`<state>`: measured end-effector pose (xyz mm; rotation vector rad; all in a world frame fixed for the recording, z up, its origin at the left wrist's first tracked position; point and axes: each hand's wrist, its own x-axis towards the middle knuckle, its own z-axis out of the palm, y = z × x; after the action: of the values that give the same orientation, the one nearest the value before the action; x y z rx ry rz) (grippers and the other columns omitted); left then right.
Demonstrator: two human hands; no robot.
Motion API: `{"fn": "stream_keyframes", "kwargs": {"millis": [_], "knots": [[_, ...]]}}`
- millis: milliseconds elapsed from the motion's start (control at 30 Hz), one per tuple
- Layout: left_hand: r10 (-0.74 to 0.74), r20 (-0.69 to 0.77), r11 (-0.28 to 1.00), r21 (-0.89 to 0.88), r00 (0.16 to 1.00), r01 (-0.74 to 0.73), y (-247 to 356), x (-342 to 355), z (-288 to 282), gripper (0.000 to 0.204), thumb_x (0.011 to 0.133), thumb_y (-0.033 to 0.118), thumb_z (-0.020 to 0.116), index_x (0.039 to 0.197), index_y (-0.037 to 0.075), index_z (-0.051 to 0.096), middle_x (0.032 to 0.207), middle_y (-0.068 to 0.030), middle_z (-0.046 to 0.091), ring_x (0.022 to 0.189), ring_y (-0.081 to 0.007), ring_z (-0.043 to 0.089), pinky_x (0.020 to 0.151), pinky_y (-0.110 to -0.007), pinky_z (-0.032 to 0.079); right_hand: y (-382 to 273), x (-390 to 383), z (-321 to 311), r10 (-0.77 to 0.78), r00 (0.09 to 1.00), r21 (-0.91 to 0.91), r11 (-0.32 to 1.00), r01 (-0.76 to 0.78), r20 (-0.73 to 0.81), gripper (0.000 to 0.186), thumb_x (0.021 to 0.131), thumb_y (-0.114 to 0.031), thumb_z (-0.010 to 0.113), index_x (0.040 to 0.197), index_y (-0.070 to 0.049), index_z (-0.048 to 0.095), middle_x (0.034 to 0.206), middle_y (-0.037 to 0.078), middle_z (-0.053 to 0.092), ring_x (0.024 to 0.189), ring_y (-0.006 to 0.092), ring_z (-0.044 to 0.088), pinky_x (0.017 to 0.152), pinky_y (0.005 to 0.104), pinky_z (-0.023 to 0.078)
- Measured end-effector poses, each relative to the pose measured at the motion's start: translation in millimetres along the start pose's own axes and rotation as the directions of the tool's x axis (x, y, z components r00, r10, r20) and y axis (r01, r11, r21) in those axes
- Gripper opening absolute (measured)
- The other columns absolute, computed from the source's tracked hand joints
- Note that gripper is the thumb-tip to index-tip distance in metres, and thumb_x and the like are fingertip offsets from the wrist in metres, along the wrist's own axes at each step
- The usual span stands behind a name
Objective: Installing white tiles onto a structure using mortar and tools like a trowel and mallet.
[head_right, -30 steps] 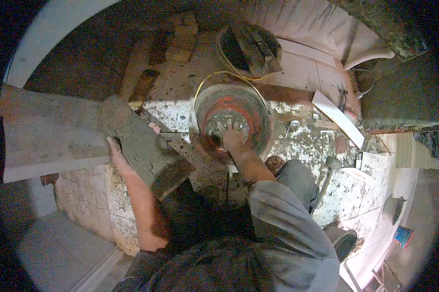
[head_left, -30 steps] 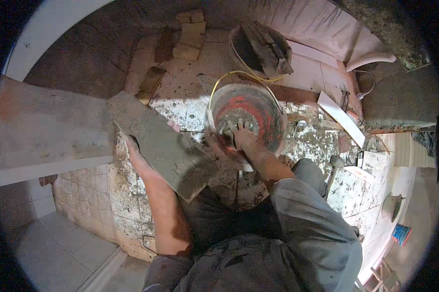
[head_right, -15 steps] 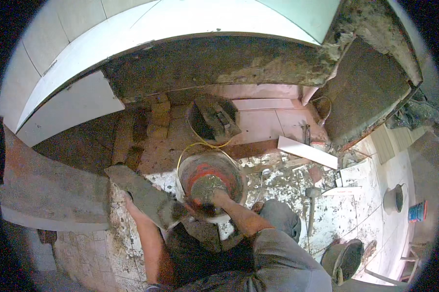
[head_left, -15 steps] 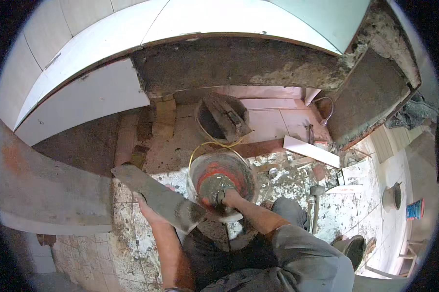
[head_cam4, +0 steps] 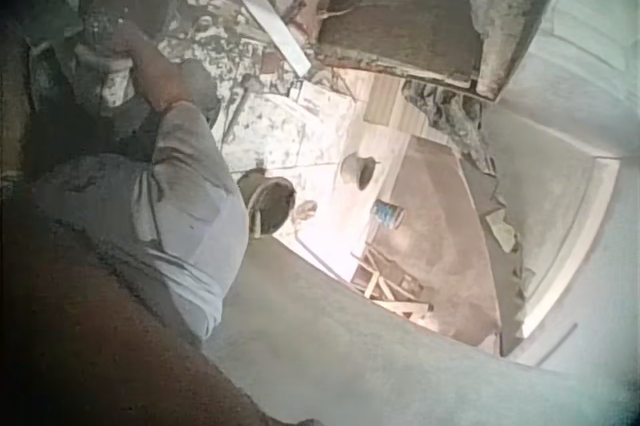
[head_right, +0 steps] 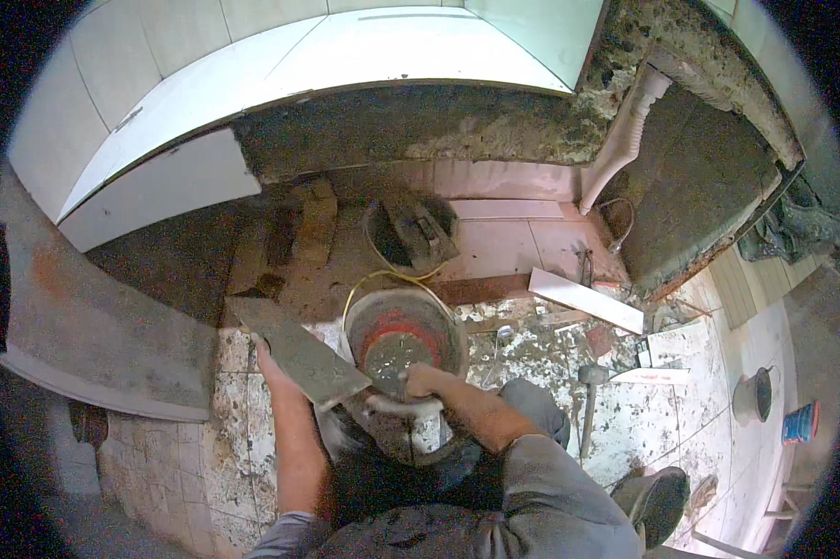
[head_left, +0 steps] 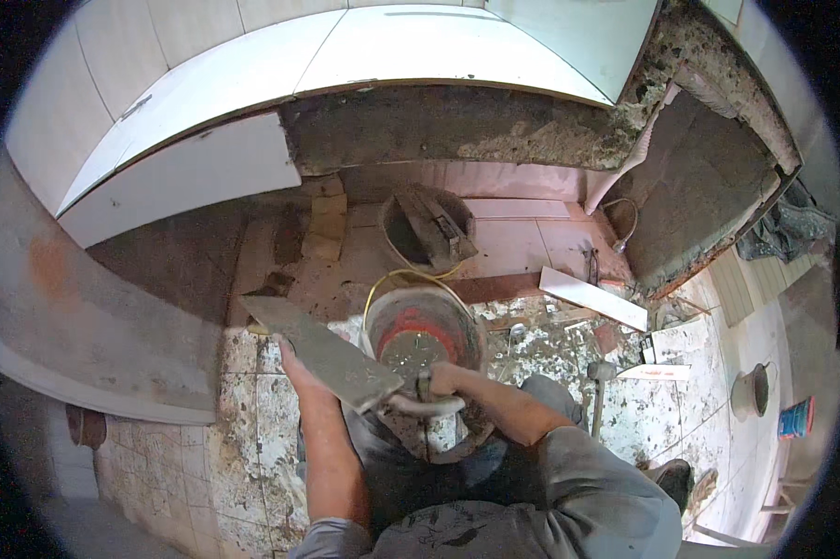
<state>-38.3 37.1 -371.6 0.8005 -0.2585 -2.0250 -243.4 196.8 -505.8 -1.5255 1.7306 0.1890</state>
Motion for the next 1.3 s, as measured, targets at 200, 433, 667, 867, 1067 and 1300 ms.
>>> {"fn": "stream_keyframes", "kwargs": {"millis": [200,433,667,867,1067,1300], "knots": [[0.092,-0.100,0.995,-0.030,0.991,-0.096,12,-10,-1,0.058,0.093,0.058,0.034,0.119,0.009,0.048,0.107,-0.0162,0.053,0.089,-0.0389,0.054,0.078,-0.057,0.048,-32,-87,-86,0.015,0.863,0.254,0.958,0.132,-0.505,0.032,0.077,-0.019,0.063,0.104,-0.003,0.060,0.099,0.025,0.063,0.096,0.0417,0.059,0.084,0.0452,0.047],[0.138,-0.119,0.990,-0.022,0.983,-0.141,7,-8,-5,0.060,0.094,0.057,0.034,0.129,0.010,0.046,0.114,-0.0149,0.054,0.096,-0.0397,0.054,0.085,-0.056,0.046,-133,-198,-234,-0.632,0.005,-0.585,0.721,0.371,-0.775,0.030,0.079,-0.010,0.059,0.109,-0.008,0.053,0.107,0.016,0.053,0.101,0.0347,0.055,0.082,0.0422,0.050],[0.009,0.158,1.000,0.010,0.987,-0.010,-32,-29,7,0.067,0.093,0.062,0.034,0.128,0.006,0.047,0.112,-0.0197,0.058,0.096,-0.0401,0.057,0.085,-0.052,0.049,-136,-213,-347,-0.860,-0.067,-0.827,0.507,-0.242,-0.507,0.030,0.073,-0.007,0.060,0.102,-0.011,0.056,0.108,0.009,0.053,0.106,0.0264,0.054,0.087,0.0337,0.052],[-0.380,0.359,0.923,0.083,0.852,0.377,-74,-56,36,0.078,0.088,0.070,0.033,0.126,0.004,0.048,0.104,-0.0299,0.060,0.092,-0.0442,0.061,0.081,-0.054,0.050,-65,-255,-345,-0.795,-0.029,-0.730,0.570,-0.377,-0.606,0.024,0.069,-0.007,0.060,0.092,-0.012,0.055,0.096,0.007,0.053,0.094,0.0251,0.056,0.080,0.0346,0.050],[-0.505,0.265,0.860,0.233,0.821,0.454,-101,-73,40,0.080,0.088,0.071,0.030,0.125,0.002,0.049,0.106,-0.0287,0.060,0.095,-0.0431,0.061,0.083,-0.054,0.050,-9,-299,-327,-0.577,-0.215,-0.487,0.798,-0.355,-0.788,0.025,0.074,0.002,0.062,0.094,-0.011,0.063,0.097,0.009,0.056,0.091,0.0285,0.057,0.080,0.0365,0.049],[-0.648,0.264,0.760,0.292,0.715,0.581,-123,-79,46,0.082,0.086,0.072,0.036,0.122,-0.001,0.049,0.104,-0.0283,0.060,0.093,-0.0439,0.061,0.084,-0.055,0.050,-21,-267,-309,-0.065,-0.696,-0.049,0.998,-0.042,-0.715,0.017,0.077,-0.007,0.068,0.092,-0.013,0.067,0.091,0.008,0.061,0.092,0.0281,0.055,0.081,0.0385,0.044]]}}
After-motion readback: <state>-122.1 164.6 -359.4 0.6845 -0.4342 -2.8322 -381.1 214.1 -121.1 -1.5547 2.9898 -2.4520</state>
